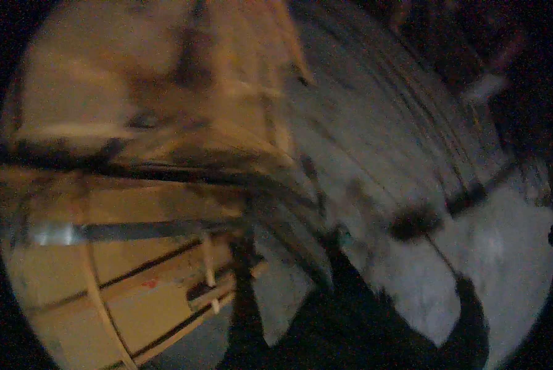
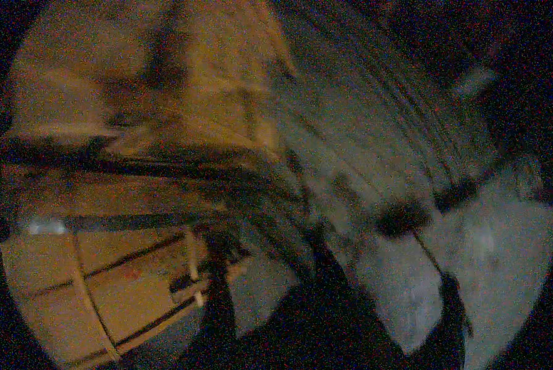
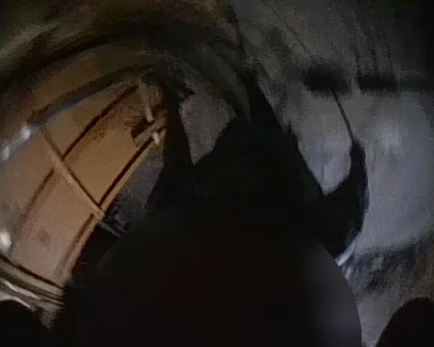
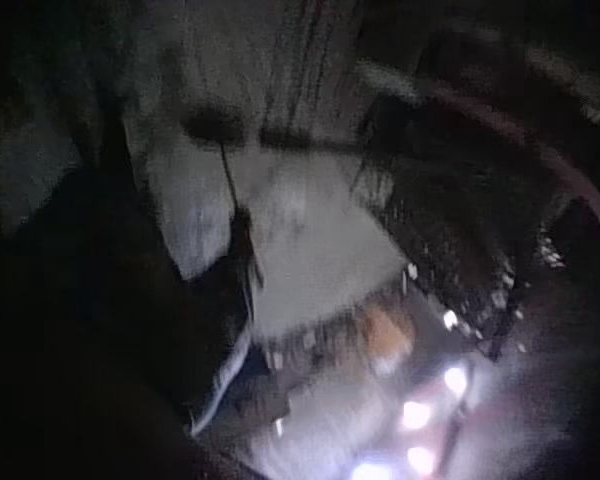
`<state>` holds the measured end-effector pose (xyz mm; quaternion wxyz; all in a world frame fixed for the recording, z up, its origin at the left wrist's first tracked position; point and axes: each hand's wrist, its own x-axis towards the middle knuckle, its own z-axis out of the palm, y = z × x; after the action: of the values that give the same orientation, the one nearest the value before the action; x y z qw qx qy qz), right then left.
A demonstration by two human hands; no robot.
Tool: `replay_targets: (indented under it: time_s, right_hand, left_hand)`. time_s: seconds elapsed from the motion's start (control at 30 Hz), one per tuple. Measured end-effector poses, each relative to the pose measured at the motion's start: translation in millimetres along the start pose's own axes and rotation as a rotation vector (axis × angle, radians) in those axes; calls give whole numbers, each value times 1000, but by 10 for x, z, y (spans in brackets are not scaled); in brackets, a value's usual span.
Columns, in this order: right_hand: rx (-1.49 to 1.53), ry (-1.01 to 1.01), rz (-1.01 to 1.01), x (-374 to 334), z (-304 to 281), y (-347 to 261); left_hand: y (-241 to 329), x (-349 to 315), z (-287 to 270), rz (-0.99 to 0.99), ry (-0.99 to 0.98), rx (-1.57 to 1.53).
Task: The person sweeps debris on a concrete floor using a red broom and a metal dustpan. They gather scattered plastic and paper scraps into a pile, then scoop them into the dustpan and transfer the contents into a plastic bag.
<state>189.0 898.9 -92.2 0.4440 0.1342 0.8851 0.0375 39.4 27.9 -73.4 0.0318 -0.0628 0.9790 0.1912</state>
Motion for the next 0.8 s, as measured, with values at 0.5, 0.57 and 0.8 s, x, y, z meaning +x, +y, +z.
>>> replay_targets:
  time_s: [0.5, 0.57, 0.8]
  right_hand:
    - [543, 260, -182, -1826, 402, -1780]
    - [581, 256, -182, -2043, 681, -1617]
    - [684, 216, -94, -2619, 1835, -690]
  left_hand:
    - [57, -3449, 510, -493, -358, -810]
    - [-57, -3992, 614, -544, -398, -787]
    - [-585, -5505, 988, 211, -423, -78]
